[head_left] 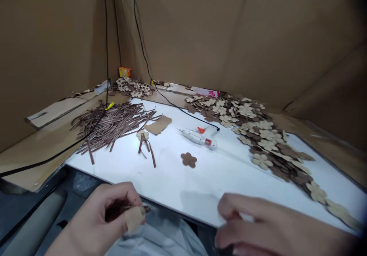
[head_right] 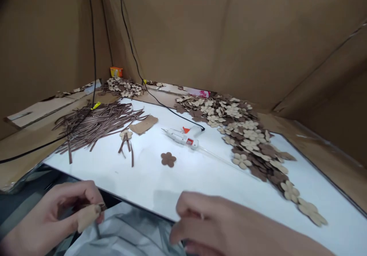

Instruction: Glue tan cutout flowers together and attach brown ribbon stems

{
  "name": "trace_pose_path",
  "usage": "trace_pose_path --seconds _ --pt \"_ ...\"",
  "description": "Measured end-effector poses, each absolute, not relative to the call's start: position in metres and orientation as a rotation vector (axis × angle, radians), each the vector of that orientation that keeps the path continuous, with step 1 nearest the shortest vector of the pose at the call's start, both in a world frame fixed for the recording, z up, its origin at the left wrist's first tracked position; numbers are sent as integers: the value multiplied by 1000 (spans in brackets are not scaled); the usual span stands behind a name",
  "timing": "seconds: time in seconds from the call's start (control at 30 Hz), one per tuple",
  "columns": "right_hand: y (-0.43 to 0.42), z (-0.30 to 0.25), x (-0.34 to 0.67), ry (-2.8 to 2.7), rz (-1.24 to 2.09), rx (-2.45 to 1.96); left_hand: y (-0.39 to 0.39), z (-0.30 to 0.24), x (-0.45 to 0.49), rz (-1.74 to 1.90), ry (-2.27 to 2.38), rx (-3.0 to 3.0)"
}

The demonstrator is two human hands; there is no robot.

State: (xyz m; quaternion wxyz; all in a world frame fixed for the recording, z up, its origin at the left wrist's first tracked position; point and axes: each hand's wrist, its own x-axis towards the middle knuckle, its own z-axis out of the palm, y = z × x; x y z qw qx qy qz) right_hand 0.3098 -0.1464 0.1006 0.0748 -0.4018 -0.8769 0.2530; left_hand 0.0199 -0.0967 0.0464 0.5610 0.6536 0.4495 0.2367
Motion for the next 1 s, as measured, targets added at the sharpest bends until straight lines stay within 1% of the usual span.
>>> trace_pose_path --seconds 0.07,0.1,0.17,0.23,0.3,0.4,0.57,0.77,1.0 --pt "-150 97 319 -2355 981 -1291 -94 45 22 595 1038 1514" --pt "-150 93 323 -2136 1028 -1318 -93 44 24 602 1025 1511" --pt "-146 83 325 -1679 1124 -1307 -89 42 29 610 1022 1501" --pt "-141 75 322 -1332 1311 -1224 -87 39 33 636 1045 1486" --pt "-137 72 318 -1102 1496 -1098 -84 34 37 653 1073 1484" --pt "-135 76 314 -900 1631 -939 -81 25 42 607 1055 1519" --pt "-136 85 308 -720 1689 -960 -78 19 48 539 1033 1540" --pt "-129 83 298 -599 1571 -1113 -83 24 55 560 1099 1496" --pt "-122 84 293 -534 1527 -1100 -84 23 54 512 1123 1479"
